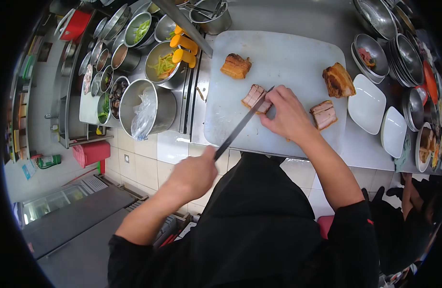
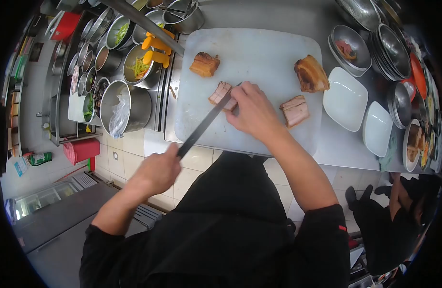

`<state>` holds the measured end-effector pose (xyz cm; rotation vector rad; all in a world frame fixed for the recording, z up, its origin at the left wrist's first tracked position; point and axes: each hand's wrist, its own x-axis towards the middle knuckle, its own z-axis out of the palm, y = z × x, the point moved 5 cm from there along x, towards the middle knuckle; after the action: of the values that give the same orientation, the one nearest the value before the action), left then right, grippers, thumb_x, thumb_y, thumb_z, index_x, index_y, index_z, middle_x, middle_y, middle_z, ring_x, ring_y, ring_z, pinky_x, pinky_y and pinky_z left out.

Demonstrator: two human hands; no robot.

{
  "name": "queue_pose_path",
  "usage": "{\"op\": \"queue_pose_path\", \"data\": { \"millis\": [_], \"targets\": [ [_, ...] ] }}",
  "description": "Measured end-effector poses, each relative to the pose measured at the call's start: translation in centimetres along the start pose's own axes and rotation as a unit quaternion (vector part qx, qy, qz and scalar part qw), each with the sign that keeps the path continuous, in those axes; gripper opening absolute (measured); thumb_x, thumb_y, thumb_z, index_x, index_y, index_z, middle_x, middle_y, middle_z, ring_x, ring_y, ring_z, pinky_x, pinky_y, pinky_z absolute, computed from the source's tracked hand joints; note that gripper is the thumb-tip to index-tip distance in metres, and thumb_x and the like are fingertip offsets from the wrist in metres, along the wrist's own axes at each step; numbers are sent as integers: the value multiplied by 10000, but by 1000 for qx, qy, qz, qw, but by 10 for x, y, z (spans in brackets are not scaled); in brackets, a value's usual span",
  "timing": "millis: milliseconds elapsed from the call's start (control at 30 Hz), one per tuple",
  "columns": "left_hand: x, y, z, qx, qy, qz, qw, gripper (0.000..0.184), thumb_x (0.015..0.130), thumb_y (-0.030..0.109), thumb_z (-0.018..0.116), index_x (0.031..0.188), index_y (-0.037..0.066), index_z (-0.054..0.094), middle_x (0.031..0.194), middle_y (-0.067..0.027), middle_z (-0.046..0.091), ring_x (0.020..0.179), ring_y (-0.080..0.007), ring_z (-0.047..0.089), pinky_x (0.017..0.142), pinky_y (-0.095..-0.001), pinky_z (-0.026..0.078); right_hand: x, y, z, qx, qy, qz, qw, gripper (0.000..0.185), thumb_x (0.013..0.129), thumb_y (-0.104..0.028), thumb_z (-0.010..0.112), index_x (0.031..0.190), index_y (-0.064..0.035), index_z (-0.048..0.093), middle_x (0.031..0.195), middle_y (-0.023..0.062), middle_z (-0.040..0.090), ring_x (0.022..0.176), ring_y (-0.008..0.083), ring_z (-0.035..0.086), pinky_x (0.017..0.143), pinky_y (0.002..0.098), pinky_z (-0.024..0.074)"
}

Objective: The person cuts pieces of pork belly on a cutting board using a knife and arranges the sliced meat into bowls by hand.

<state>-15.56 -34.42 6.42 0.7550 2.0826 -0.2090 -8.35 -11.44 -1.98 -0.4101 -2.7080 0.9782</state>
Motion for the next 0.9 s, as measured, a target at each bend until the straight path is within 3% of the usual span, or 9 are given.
{"op": "queue_pose_path", "data": {
  "millis": [133,233,333,467,567,633,733,833,900],
  "targets": [
    [78,38,15,-69,114,101,986,243,966,197,476,1119,15,422,817,-306,655,829,-528,620,780,-609,467,-1,-1,4,-13,-25,11,1000,429,735,-185,775,1080,-18,583,1107,154,543,1061,339,559,921,427,495],
    [64,38,-12,-99,134,118,979,230,983,217,459,1113,29,432,798,-312,645,809,-535,610,764,-608,461,-6,-7,-4,-4,-8,23,1000,521,741,-193,790,1173,-15,560,1121,169,544,1096,353,554,928,436,496],
    [31,-2,-14,-103,175,112,973,203,987,199,480,1095,33,433,747,-308,630,762,-540,599,706,-604,451,-3,-10,-3,-30,-33,98,994,650,752,-187,808,1299,-30,493,1211,187,550,1160,380,544,981,433,477],
    [9,-43,-5,-125,213,101,964,175,975,178,504,1048,32,439,714,-266,641,708,-500,617,673,-600,461,13,-14,12,17,-47,68,996,719,764,-178,804,1368,-28,445,1255,209,541,1213,397,514,1007,444,462],
    [8,-42,-10,-142,257,144,945,169,972,165,515,1041,31,439,681,-265,627,677,-501,609,644,-595,459,25,-28,12,47,-58,22,997,747,750,-147,800,1400,-40,446,1317,211,528,1256,395,490,1047,450,432],
    [2,-39,-13,-153,241,172,943,164,972,159,513,1041,32,437,676,-266,623,680,-505,607,646,-596,457,16,-27,-25,33,-65,5,997,769,728,-114,793,1416,-57,454,1360,195,521,1283,383,476,1077,457,407],
    [7,-37,0,-168,178,200,949,169,976,160,505,1051,30,428,678,-269,623,682,-512,602,649,-599,454,-30,-24,-62,-177,-211,-17,961,786,711,-117,770,1435,-86,465,1401,148,523,1308,362,465,1106,471,375],
    [29,-35,22,-132,110,200,964,202,986,184,489,1080,22,412,709,-274,637,714,-524,605,671,-606,455,-50,-15,-49,-296,-164,-151,929,706,703,-136,741,1368,-68,514,1309,120,570,1255,359,482,1054,526,401],
    [38,-32,28,-112,97,184,972,217,989,197,484,1087,18,409,727,-275,644,730,-526,608,685,-609,457,-40,-15,-44,-233,-151,-97,956,673,714,-174,755,1338,-69,524,1256,132,575,1211,362,500,1014,518,425]
  ]
}}
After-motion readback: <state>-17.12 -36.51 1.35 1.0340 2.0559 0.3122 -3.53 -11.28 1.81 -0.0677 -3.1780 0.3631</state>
